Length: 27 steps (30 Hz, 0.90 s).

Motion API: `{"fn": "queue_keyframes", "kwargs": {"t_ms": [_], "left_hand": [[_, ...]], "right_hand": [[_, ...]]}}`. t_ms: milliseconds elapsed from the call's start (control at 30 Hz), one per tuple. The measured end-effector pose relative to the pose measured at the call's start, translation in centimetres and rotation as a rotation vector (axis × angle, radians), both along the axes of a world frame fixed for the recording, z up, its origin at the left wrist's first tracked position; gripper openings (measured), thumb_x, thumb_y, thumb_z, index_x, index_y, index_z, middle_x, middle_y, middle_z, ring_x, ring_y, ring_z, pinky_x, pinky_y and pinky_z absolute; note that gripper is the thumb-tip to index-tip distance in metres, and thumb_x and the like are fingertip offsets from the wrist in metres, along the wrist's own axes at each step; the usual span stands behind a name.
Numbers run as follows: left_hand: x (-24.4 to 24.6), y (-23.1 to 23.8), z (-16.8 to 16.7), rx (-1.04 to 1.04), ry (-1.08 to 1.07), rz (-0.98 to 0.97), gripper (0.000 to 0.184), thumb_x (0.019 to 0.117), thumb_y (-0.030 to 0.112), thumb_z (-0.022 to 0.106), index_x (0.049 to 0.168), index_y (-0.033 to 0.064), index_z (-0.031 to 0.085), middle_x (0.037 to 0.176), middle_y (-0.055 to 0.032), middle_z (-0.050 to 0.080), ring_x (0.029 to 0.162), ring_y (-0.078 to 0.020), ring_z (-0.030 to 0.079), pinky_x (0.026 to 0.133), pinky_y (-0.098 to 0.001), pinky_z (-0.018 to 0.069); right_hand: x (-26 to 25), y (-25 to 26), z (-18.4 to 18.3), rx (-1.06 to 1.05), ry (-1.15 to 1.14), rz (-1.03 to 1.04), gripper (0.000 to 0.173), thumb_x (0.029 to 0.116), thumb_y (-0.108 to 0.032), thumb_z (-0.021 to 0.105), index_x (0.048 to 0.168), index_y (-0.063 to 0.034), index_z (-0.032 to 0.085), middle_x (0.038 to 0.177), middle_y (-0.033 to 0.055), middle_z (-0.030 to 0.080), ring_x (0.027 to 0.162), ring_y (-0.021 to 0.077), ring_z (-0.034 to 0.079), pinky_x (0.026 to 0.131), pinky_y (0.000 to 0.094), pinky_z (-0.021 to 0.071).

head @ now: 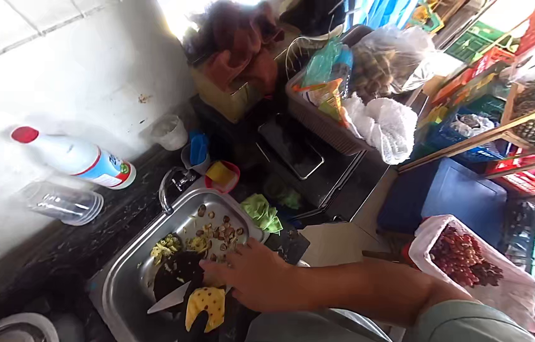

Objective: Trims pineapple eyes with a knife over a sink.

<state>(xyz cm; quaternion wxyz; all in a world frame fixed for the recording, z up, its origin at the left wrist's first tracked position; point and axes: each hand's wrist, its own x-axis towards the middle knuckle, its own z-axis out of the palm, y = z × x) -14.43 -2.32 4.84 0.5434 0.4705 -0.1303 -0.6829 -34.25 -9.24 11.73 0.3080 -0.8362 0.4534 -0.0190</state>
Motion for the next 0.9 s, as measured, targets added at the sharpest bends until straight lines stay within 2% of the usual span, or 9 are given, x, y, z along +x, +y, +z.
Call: {"fn": "queue_keyframes", "kwargs": {"t_ms": [67, 133, 200, 267, 400, 533, 767, 833, 900], "left_hand": [[-1.6, -2.6, 4.6, 0.37, -0.141, 0.099, 0.07, 0.0709, -0.007, 0.051, 0.139, 0.0007, 0.04, 0.119, -0.0083, 0.061, 0.102, -0.0148, 0.067, 0.09, -0.034, 0.0583], [1.8, 0.2, -0.6, -0.03, 0.004, 0.028, 0.07, 0.08, 0.002, 0.068, 0.144, -0.0022, 0.04, 0.132, -0.0181, 0.059, 0.118, -0.0267, 0.063, 0.099, -0.0461, 0.0545], [3.8, 1.2, -4.2, -0.242, 0.011, -0.034, 0.07, 0.0831, 0.013, 0.075, 0.146, 0.0046, 0.045, 0.135, -0.0158, 0.06, 0.119, -0.0269, 0.064, 0.097, -0.0463, 0.0561], [4.3, 1.0, -4.0, -0.259, -0.014, -0.042, 0.072, 0.0836, 0.015, 0.077, 0.147, 0.0061, 0.044, 0.135, -0.0135, 0.06, 0.116, -0.0261, 0.065, 0.093, -0.0467, 0.0578], [4.7, 1.3, -4.0, -0.262, -0.022, 0.012, 0.072, 0.0809, 0.014, 0.08, 0.145, 0.0068, 0.048, 0.136, -0.015, 0.061, 0.118, -0.0271, 0.064, 0.093, -0.0461, 0.0579], [5.1, 1.9, -4.5, -0.313, -0.015, 0.038, 0.07, 0.0848, 0.017, 0.078, 0.145, 0.0045, 0.046, 0.137, -0.0158, 0.059, 0.122, -0.028, 0.062, 0.101, -0.0479, 0.053], [5.1, 2.9, -3.8, -0.246, -0.015, 0.087, 0.073, 0.0807, 0.019, 0.082, 0.144, 0.0082, 0.048, 0.133, -0.0142, 0.062, 0.117, -0.0262, 0.065, 0.094, -0.0466, 0.0568], [4.7, 2.8, -3.2, -0.236, 0.0, 0.093, 0.076, 0.0802, 0.018, 0.082, 0.145, 0.0071, 0.045, 0.134, -0.0148, 0.061, 0.117, -0.0275, 0.065, 0.092, -0.0485, 0.0583], [4.7, 2.7, -3.1, -0.237, -0.025, 0.103, 0.073, 0.0811, 0.016, 0.08, 0.144, 0.0064, 0.046, 0.133, -0.0134, 0.062, 0.117, -0.026, 0.064, 0.096, -0.0471, 0.0565]], "right_hand": [[-2.8, -1.2, 2.0, -0.281, -0.144, -0.26, 0.059, 0.0894, -0.015, 0.07, 0.147, -0.023, 0.056, 0.106, 0.0099, 0.074, 0.1, 0.0311, 0.07, 0.089, 0.056, 0.0541], [-6.6, -4.1, 3.4, -0.533, -0.151, -0.504, 0.047, 0.09, -0.009, 0.065, 0.135, -0.022, 0.066, 0.099, 0.0061, 0.075, 0.093, 0.0268, 0.072, 0.081, 0.0522, 0.0581], [-10.6, -7.0, 4.4, -0.59, -0.038, -0.644, 0.058, 0.0902, -0.013, 0.068, 0.146, -0.022, 0.056, 0.115, 0.0131, 0.07, 0.107, 0.0351, 0.067, 0.087, 0.0588, 0.0542], [-13.3, -9.3, 5.0, -0.587, 0.056, -0.739, 0.077, 0.0876, -0.027, 0.075, 0.157, -0.0198, 0.042, 0.129, 0.0207, 0.061, 0.118, 0.0431, 0.059, 0.092, 0.0634, 0.0493], [-14.5, -11.9, 4.6, -0.544, 0.155, -0.809, 0.102, 0.0819, -0.048, 0.079, 0.164, -0.019, 0.026, 0.135, 0.0252, 0.055, 0.12, 0.0465, 0.056, 0.09, 0.0648, 0.0488], [-14.0, -12.8, 3.7, -0.506, 0.169, -0.831, 0.1, 0.0825, -0.041, 0.079, 0.163, -0.0161, 0.025, 0.126, 0.0274, 0.058, 0.115, 0.0482, 0.058, 0.087, 0.0666, 0.0476], [-13.3, -13.2, 3.6, -0.512, 0.171, -0.847, 0.103, 0.0804, -0.03, 0.079, 0.165, -0.0166, 0.021, 0.123, 0.0288, 0.057, 0.114, 0.0494, 0.056, 0.087, 0.0649, 0.0458], [-13.5, -13.1, 3.6, -0.517, 0.18, -0.847, 0.103, 0.0825, -0.035, 0.078, 0.165, -0.0171, 0.019, 0.129, 0.03, 0.055, 0.117, 0.0501, 0.055, 0.088, 0.0654, 0.0458], [-13.2, -12.3, 4.3, -0.542, 0.136, -0.818, 0.102, 0.0846, -0.046, 0.078, 0.165, -0.0165, 0.022, 0.145, 0.0319, 0.046, 0.13, 0.0522, 0.047, 0.099, 0.0688, 0.0416]]}}
